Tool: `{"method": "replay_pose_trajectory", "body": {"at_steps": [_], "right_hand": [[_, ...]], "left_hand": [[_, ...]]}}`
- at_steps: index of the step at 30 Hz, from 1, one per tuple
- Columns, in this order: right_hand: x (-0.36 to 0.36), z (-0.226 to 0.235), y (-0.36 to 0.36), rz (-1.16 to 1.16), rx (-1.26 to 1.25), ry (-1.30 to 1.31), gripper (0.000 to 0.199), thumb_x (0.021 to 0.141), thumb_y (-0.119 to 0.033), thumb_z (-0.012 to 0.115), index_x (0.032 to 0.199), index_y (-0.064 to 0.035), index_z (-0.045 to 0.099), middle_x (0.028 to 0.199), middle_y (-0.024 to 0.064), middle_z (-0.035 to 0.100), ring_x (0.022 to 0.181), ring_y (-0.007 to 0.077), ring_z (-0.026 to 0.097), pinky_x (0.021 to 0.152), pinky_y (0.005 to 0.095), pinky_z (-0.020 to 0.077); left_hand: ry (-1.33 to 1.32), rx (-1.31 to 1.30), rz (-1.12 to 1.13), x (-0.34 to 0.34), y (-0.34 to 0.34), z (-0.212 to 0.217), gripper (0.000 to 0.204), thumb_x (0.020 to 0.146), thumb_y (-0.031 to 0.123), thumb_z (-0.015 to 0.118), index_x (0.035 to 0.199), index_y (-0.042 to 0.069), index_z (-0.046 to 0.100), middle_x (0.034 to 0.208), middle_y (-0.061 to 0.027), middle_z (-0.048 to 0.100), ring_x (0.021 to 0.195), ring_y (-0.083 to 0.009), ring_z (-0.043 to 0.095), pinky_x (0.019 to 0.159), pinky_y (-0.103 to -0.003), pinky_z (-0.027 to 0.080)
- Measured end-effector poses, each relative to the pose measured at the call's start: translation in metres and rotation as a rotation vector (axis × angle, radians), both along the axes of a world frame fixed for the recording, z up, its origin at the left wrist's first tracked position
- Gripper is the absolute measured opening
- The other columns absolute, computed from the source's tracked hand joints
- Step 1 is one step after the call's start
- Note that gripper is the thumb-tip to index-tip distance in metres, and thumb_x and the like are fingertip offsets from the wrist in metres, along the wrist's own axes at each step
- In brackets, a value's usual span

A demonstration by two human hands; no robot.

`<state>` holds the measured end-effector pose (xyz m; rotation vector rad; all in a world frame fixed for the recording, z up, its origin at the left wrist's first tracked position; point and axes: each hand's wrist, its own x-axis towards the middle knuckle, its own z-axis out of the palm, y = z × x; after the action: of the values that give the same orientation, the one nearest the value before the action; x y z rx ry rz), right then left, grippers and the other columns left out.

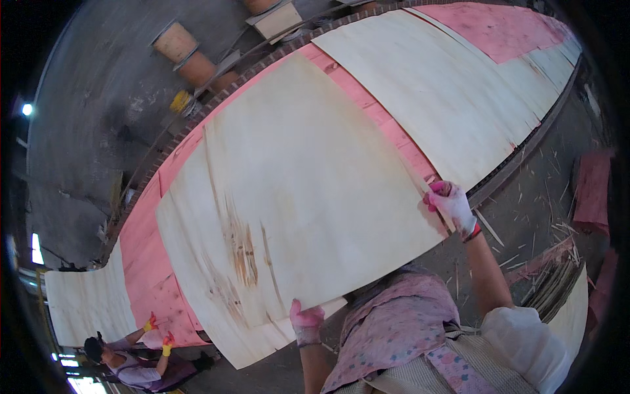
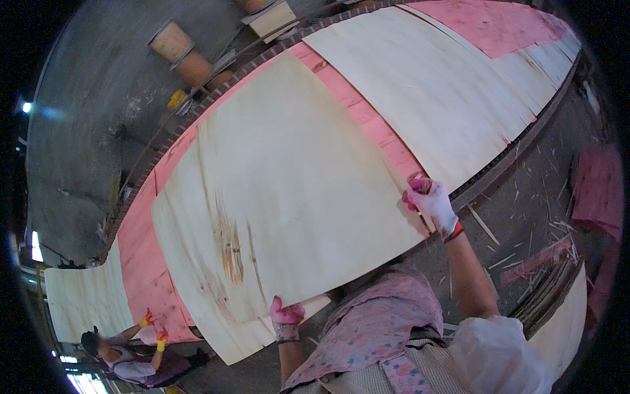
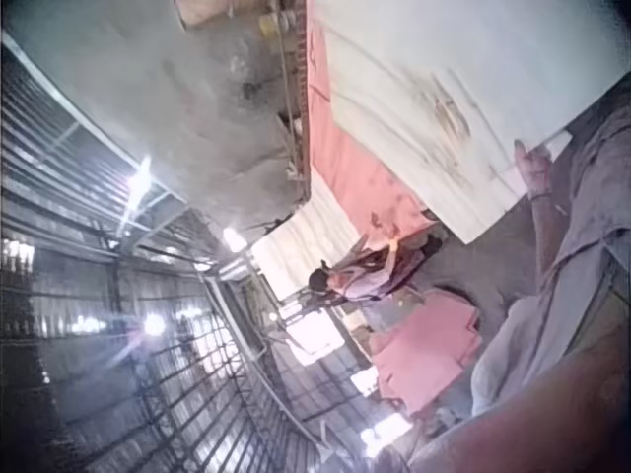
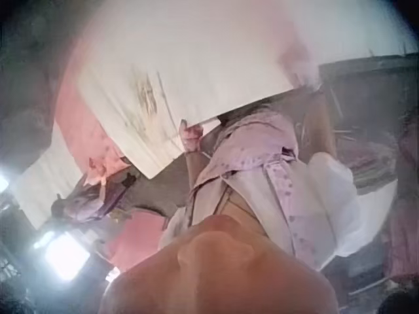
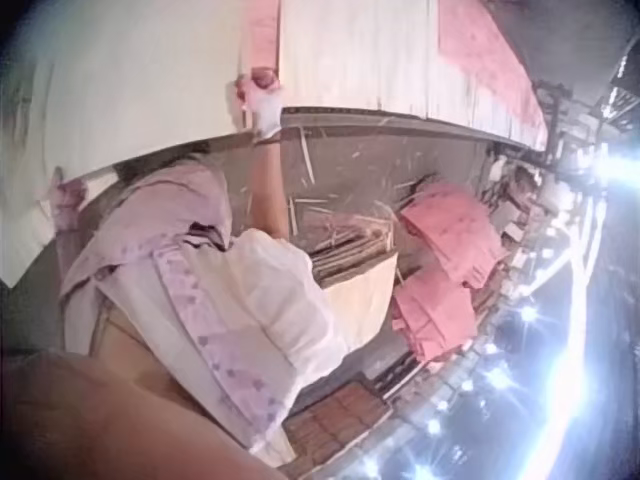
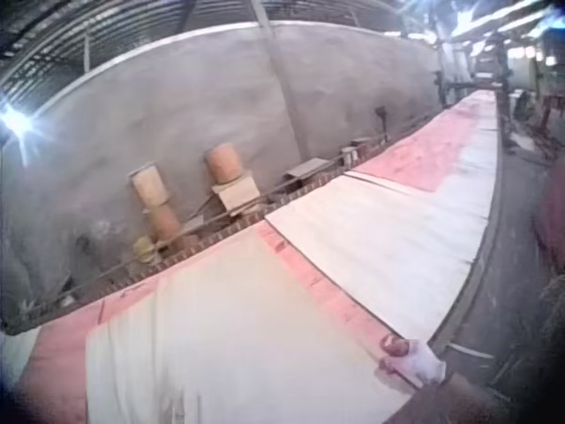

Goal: The person positions wooden veneer sheets along a conveyor line, retrieves pink veneer sheets from a stack, and lays them over the wooden sheets on the line.

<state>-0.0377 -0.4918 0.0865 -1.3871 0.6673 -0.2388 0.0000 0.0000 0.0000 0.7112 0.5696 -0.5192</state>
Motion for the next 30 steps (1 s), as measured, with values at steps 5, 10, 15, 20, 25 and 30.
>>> {"method": "replay_pose_trajectory", "body": {"at_steps": [5,10,15,20,25,30], "right_hand": [[-0.003,-0.015,-0.063,-0.031,0.118,-0.023,0.014,0.082,-0.007,0.063,0.090,0.0047,0.061,0.071,0.0063,0.063,0.057,0.0105,0.058,0.052,0.0227,0.0480],[-0.026,-0.004,-0.099,-0.149,0.150,0.099,0.016,0.083,-0.005,0.061,0.095,0.0049,0.058,0.072,0.0079,0.063,0.059,0.0123,0.059,0.050,0.0232,0.0476],[0.013,-0.022,-0.105,-0.305,0.312,-0.080,0.010,0.082,-0.002,0.060,0.091,0.0020,0.057,0.072,0.0079,0.060,0.058,0.0149,0.058,0.049,0.0246,0.0474],[0.014,-0.080,-0.136,-0.339,0.359,-0.134,0.007,0.081,0.003,0.058,0.088,0.0022,0.056,0.070,0.0102,0.059,0.057,0.0183,0.058,0.047,0.0285,0.0461],[0.002,-0.100,-0.139,-0.222,-0.041,0.091,0.014,0.081,-0.009,0.061,0.092,-0.0008,0.058,0.073,0.0078,0.063,0.060,0.0183,0.060,0.054,0.0315,0.0483],[0.014,-0.056,-0.129,0.018,-0.923,0.383,0.033,0.077,-0.030,0.061,0.101,-0.0083,0.057,0.087,0.0086,0.065,0.081,0.0293,0.063,0.070,0.0410,0.0485]], "left_hand": [[-0.006,0.077,-0.005,-0.011,-0.069,0.039,0.038,0.090,0.036,0.053,0.112,0.005,0.053,0.102,-0.0070,0.063,0.087,-0.0231,0.061,0.067,-0.035,0.052],[0.028,0.234,-0.066,-0.033,-0.104,0.074,0.043,0.089,0.042,0.055,0.107,0.003,0.055,0.097,-0.0063,0.063,0.075,-0.0225,0.060,0.056,-0.034,0.049],[-0.029,0.098,-0.278,0.031,-0.098,0.047,0.035,0.090,0.034,0.054,0.102,0.002,0.057,0.099,-0.0068,0.062,0.088,-0.0231,0.060,0.077,-0.032,0.051],[-0.150,0.168,-0.063,0.028,-0.137,0.036,0.027,0.086,0.023,0.057,0.103,0.003,0.055,0.105,-0.0085,0.059,0.105,-0.0251,0.054,0.097,-0.037,0.040],[-0.137,0.351,-0.083,0.023,-0.142,0.047,0.042,0.087,0.023,0.058,0.120,0.000,0.047,0.116,-0.0124,0.054,0.107,-0.0294,0.052,0.098,-0.041,0.039],[0.137,0.540,-0.125,0.038,-0.157,0.022,0.033,0.087,0.031,0.062,0.111,0.010,0.054,0.106,-0.0113,0.061,0.064,-0.0194,0.057,0.048,-0.028,0.043]]}}
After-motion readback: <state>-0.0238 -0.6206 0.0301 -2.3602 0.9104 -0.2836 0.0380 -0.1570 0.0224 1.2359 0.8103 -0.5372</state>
